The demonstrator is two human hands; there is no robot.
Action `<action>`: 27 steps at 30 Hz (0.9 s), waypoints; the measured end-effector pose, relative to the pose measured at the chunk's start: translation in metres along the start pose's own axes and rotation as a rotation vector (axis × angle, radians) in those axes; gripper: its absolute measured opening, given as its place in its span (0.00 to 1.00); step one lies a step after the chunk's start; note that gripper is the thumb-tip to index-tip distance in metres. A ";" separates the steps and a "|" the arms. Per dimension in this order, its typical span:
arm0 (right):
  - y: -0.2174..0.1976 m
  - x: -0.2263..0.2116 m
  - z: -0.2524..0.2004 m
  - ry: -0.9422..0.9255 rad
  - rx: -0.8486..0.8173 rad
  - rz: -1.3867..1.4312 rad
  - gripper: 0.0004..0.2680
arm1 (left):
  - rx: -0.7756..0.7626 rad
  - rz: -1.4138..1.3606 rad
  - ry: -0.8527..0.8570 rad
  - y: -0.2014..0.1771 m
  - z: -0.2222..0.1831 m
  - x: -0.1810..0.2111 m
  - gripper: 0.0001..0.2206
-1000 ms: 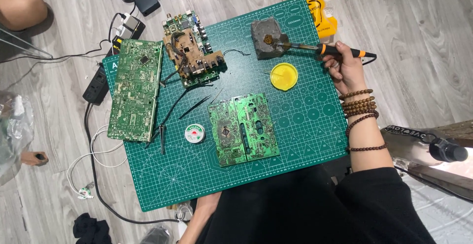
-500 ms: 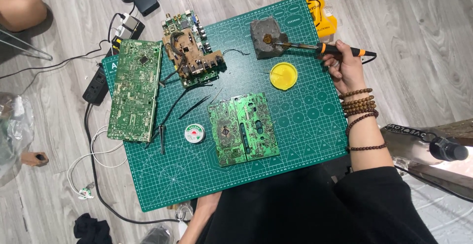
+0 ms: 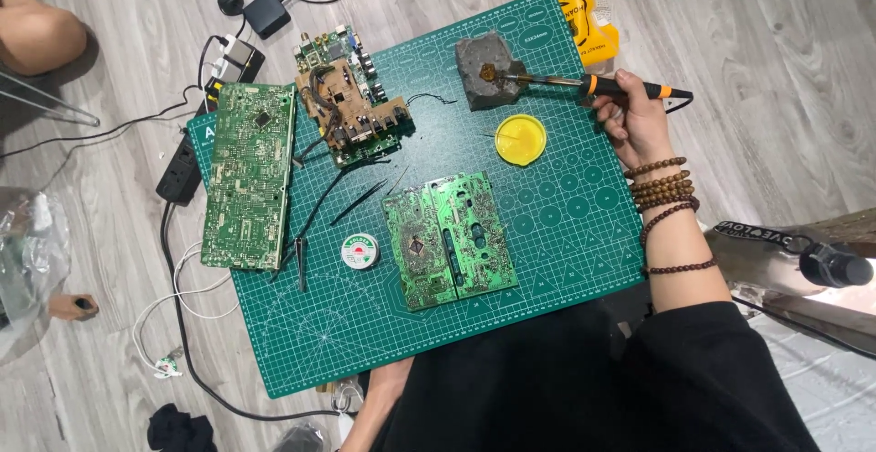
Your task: Soldering components on a printed circuit board using a soldering iron and solder wire on a repair mat.
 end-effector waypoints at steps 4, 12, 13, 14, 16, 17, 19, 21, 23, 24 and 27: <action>0.002 -0.001 0.000 -0.003 -0.020 -0.015 0.09 | -0.008 0.012 0.007 -0.009 0.010 -0.003 0.11; 0.006 0.000 0.002 -0.018 -0.080 -0.042 0.10 | -0.008 0.021 0.018 -0.014 0.047 0.023 0.11; 0.007 -0.001 0.001 -0.019 -0.081 -0.042 0.10 | -0.007 0.021 0.019 -0.015 0.050 0.021 0.11; 0.008 -0.002 0.000 -0.020 -0.080 -0.036 0.09 | -0.006 0.021 0.020 -0.015 0.053 0.019 0.11; 0.007 -0.002 0.000 -0.021 -0.080 -0.031 0.09 | -0.004 0.021 0.023 -0.017 0.060 0.014 0.11; 0.006 0.000 0.002 -0.020 -0.085 -0.030 0.09 | -0.004 0.020 0.023 -0.019 0.063 0.012 0.11; 0.005 0.002 0.004 -0.018 -0.091 -0.031 0.09 | -0.005 0.017 0.024 -0.039 0.069 0.019 0.11; 0.003 0.004 0.004 0.005 -0.050 -0.025 0.10 | -0.003 0.010 0.022 -0.071 0.071 0.044 0.11; -0.011 0.011 0.011 0.024 -0.009 -0.031 0.10 | -0.003 -0.008 0.011 -0.114 0.071 0.075 0.11; -0.020 0.018 0.012 0.043 0.036 -0.034 0.11 | -0.007 -0.021 -0.002 -0.130 0.060 0.091 0.11; -0.020 0.006 0.000 0.065 0.099 -0.019 0.12 | -0.020 -0.060 -0.043 -0.189 0.043 0.132 0.11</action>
Point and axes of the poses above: each hand's wrist, its own z-axis towards the middle knuckle, its own y-axis out of the palm, x = y × z, the point moved 10 cm from there along z, towards the middle knuckle, and after that the axes turned 3 degrees about -y, right-handed, at the moved point
